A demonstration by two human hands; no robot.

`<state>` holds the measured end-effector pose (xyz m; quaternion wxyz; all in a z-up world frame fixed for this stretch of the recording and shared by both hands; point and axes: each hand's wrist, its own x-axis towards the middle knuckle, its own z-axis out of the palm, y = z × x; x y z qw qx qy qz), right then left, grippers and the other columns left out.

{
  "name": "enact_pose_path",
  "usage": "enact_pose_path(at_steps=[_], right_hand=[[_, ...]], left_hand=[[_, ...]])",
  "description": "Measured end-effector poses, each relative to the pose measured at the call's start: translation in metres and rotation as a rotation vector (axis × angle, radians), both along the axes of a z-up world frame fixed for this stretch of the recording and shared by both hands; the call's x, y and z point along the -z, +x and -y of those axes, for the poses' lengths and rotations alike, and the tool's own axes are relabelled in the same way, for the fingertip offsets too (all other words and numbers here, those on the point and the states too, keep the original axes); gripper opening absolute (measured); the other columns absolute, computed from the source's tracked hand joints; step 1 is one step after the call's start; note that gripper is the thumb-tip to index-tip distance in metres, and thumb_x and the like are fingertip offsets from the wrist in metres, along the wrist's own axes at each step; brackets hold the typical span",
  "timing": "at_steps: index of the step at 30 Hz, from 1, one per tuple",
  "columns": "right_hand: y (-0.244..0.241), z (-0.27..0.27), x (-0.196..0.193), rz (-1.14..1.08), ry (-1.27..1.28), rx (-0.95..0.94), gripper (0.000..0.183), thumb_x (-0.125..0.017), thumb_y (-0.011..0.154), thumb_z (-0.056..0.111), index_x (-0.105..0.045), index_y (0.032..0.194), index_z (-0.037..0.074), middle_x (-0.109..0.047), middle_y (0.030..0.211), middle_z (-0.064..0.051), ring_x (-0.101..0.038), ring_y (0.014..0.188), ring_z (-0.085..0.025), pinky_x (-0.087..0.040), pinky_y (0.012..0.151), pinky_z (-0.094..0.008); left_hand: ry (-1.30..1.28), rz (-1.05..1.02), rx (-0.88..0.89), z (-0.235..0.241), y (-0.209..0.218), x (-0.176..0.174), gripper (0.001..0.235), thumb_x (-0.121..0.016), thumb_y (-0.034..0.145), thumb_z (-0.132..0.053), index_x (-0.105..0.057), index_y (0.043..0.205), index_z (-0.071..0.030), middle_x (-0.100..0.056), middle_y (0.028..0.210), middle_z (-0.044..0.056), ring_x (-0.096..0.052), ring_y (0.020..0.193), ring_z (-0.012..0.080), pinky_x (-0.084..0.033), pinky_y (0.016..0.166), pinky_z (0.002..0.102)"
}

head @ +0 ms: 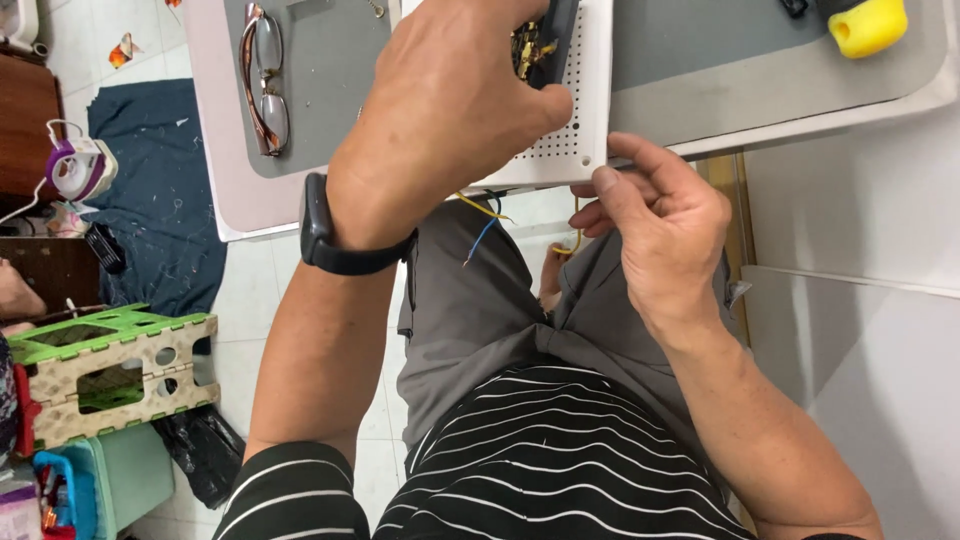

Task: The person assembles an electrical switch mechanism by inserting wires into a black plastic housing and securing them with a screwdriver. They then place the assembled component onto a white perforated board alongside other electrical parts.

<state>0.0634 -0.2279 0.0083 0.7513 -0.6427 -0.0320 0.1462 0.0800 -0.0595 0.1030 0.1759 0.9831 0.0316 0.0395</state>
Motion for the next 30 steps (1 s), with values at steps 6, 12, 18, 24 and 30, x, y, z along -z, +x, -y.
enact_pose_path(at_steps=[6,12,18,24,30], right_hand=[[0.001,0.002,0.005,-0.026,0.016,-0.009,0.027,-0.063,0.091,0.007,-0.064,0.116,-0.003,-0.071,0.079,-0.013,-0.067,0.056,-0.019,-0.057,0.053,-0.023],[0.0,0.001,0.004,-0.059,0.013,-0.007,0.027,-0.063,0.09,0.007,-0.064,0.116,-0.001,-0.071,0.08,-0.013,-0.067,0.055,-0.018,-0.057,0.053,-0.023],[0.001,0.003,0.006,-0.095,0.008,0.001,0.029,-0.062,0.089,0.01,-0.064,0.116,-0.001,-0.072,0.08,-0.013,-0.067,0.056,-0.018,-0.058,0.055,-0.023],[0.001,0.004,0.009,-0.074,0.035,-0.029,0.029,-0.063,0.091,0.01,-0.063,0.117,-0.001,-0.071,0.081,-0.014,-0.067,0.057,-0.017,-0.058,0.055,-0.023],[0.002,0.003,0.007,-0.111,-0.005,-0.001,0.029,-0.065,0.088,0.009,-0.064,0.115,-0.003,-0.07,0.076,-0.013,-0.067,0.055,-0.018,-0.058,0.053,-0.024]], left_hand=[[0.087,-0.054,-0.027,0.006,0.009,0.008,0.025,-0.061,0.063,-0.015,-0.038,0.07,-0.011,-0.041,0.062,0.005,-0.035,0.057,0.0304,-0.029,0.048,0.043],[0.144,-0.116,-0.016,0.016,0.025,0.016,0.017,-0.055,0.059,-0.007,-0.045,0.072,-0.012,-0.046,0.061,0.004,-0.042,0.052,0.0303,-0.033,0.041,0.043],[0.191,-0.104,-0.002,0.021,0.034,0.024,0.021,-0.053,0.056,-0.001,-0.044,0.071,-0.013,-0.043,0.055,0.001,-0.04,0.045,0.0257,-0.031,0.037,0.04],[0.179,-0.177,-0.053,0.02,0.032,0.021,0.021,-0.059,0.063,-0.009,-0.04,0.069,-0.013,-0.036,0.056,0.002,-0.035,0.049,0.0244,-0.03,0.04,0.038],[0.045,-0.015,-0.076,0.019,0.006,0.019,0.027,-0.061,0.067,-0.014,-0.037,0.076,-0.008,-0.043,0.061,0.008,-0.036,0.053,0.0328,-0.03,0.046,0.045]])
